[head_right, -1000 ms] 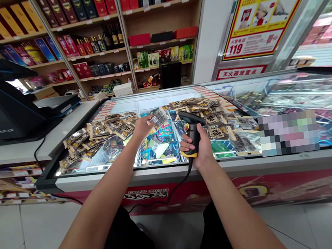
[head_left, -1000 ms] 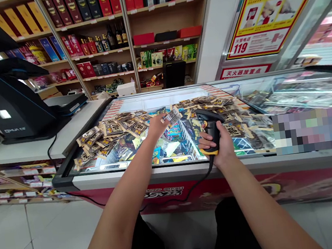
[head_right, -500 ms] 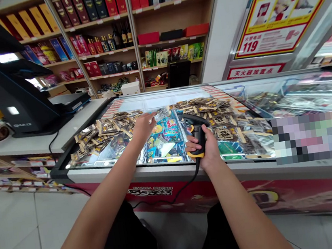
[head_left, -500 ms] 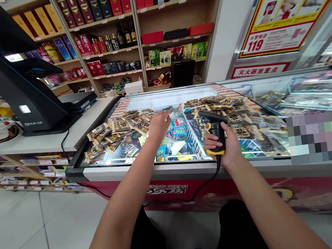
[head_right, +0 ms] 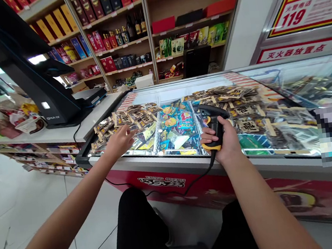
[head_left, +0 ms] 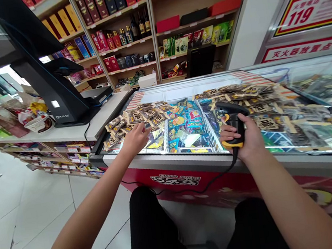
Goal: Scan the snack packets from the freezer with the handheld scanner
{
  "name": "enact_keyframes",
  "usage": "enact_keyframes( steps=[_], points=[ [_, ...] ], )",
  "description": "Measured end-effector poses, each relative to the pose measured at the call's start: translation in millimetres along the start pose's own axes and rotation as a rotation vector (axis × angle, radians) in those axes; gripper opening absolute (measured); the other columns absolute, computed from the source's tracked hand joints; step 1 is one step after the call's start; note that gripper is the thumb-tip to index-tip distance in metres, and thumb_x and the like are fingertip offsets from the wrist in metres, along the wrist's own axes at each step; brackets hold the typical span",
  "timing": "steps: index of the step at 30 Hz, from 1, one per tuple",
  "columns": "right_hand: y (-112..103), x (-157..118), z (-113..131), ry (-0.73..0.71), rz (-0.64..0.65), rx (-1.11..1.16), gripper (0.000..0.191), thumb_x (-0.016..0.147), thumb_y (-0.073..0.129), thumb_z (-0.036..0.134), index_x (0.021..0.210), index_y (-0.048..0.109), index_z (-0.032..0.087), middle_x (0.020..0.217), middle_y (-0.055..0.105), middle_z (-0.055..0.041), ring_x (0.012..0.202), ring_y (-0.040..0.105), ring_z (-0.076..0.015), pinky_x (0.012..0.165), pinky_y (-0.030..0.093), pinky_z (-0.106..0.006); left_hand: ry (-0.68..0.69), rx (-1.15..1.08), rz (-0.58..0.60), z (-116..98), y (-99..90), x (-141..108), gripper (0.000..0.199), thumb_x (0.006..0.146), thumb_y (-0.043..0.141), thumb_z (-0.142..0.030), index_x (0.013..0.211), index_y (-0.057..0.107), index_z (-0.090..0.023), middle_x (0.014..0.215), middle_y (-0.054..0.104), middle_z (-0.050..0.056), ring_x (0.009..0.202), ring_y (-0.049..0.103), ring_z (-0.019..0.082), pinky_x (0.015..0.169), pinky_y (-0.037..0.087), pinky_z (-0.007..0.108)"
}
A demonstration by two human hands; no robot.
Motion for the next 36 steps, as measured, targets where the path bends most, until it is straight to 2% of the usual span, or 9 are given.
enact_keyframes(
  steps=[5,9,15,19,23,25,28,32,36],
  points=[
    [1,1,3,-0.024,0.029,-0.081,0.025,0.087,0.076,0.036,0.098,0.056,0.024,0.062,0.046,0.0076,0.038,0.039,-0.0071,0.038,0.048,-0.023,0.014,-0.014,0.014,2,-0.5,-11,0.022,0.089,0.061,-0.030,0.103,0.076,-0.023,0.119,0.067,0.014,0.108,0.062,0.032,0.079,0.053,0.039],
    [2,-3,11,-0.083,0.035,-0.044,0.027,0.088,0.074,0.036,0.102,0.055,0.024,0.063,0.050,0.0075,0.039,0.042,-0.0065,0.040,0.048,-0.021,-0.007,-0.082,-0.086,-20,-7.2,1,0.028,0.095,0.054,-0.034,0.107,0.076,-0.023,0.113,0.069,0.015,0.109,0.062,0.032,0.085,0.052,0.041],
    [-3,-19,63,-0.279,0.026,-0.092,0.028,0.087,0.074,0.042,0.106,0.058,0.029,0.079,0.067,0.0024,0.055,0.060,-0.0136,0.050,0.058,-0.029,0.134,-0.288,-0.100,-114,-4.0,64,0.032,0.100,0.050,-0.033,0.115,0.075,-0.021,0.116,0.070,0.015,0.109,0.064,0.031,0.093,0.051,0.044],
    [-12,-35,103,-0.315,0.009,-0.107,0.028,0.087,0.074,0.039,0.109,0.061,0.028,0.072,0.061,0.0053,0.052,0.056,-0.0120,0.050,0.056,-0.027,0.199,-0.364,-0.024,-179,13.0,121,0.038,0.100,0.053,-0.033,0.130,0.070,-0.020,0.132,0.065,0.017,0.121,0.061,0.034,0.098,0.051,0.046],
    [-17,-45,119,-0.336,0.023,-0.065,0.026,0.089,0.072,0.033,0.112,0.062,0.027,0.069,0.058,0.0080,0.049,0.053,-0.0091,0.049,0.054,-0.022,0.143,-0.439,0.063,-217,38.5,183,0.059,0.099,0.058,-0.035,0.155,0.050,-0.021,0.151,0.054,0.020,0.134,0.053,0.042,0.101,0.051,0.054],
    [-17,-46,116,-0.334,0.039,-0.071,0.027,0.088,0.074,0.032,0.111,0.062,0.026,0.068,0.056,0.0087,0.049,0.052,-0.0083,0.049,0.052,-0.020,0.066,-0.476,0.096,-223,51.3,208,0.065,0.098,0.061,-0.036,0.159,0.044,-0.024,0.155,0.051,0.020,0.137,0.050,0.044,0.101,0.051,0.057],
    [-14,-46,104,-0.305,0.065,-0.096,0.029,0.084,0.078,0.030,0.106,0.060,0.026,0.069,0.054,0.0082,0.050,0.051,-0.0077,0.051,0.052,-0.019,-0.033,-0.536,0.115,-224,66.4,232,0.055,0.099,0.060,-0.036,0.153,0.054,-0.027,0.151,0.055,0.019,0.137,0.048,0.046,0.098,0.052,0.060],
    [-15,-44,96,-0.261,0.074,-0.104,0.027,0.085,0.077,0.030,0.104,0.058,0.026,0.069,0.052,0.0075,0.051,0.051,-0.0080,0.052,0.053,-0.020,-0.076,-0.588,0.032,-219,69.4,232,0.033,0.103,0.052,-0.029,0.130,0.072,-0.026,0.138,0.064,0.016,0.133,0.051,0.040,0.097,0.053,0.054],
    [-21,-42,97,-0.232,0.040,-0.078,0.026,0.086,0.076,0.031,0.104,0.058,0.025,0.067,0.051,0.0077,0.049,0.051,-0.0086,0.050,0.052,-0.020,-0.051,-0.661,-0.080,-207,54.2,222,0.030,0.107,0.046,-0.028,0.115,0.074,-0.022,0.126,0.070,0.013,0.126,0.057,0.034,0.096,0.052,0.045]
  ],
)
Point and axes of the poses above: each hand's wrist, its own x-axis towards the middle knuckle, its own y-axis out of the palm, z = x × y, the point moved 9 cm from there along x, towards the middle knuckle
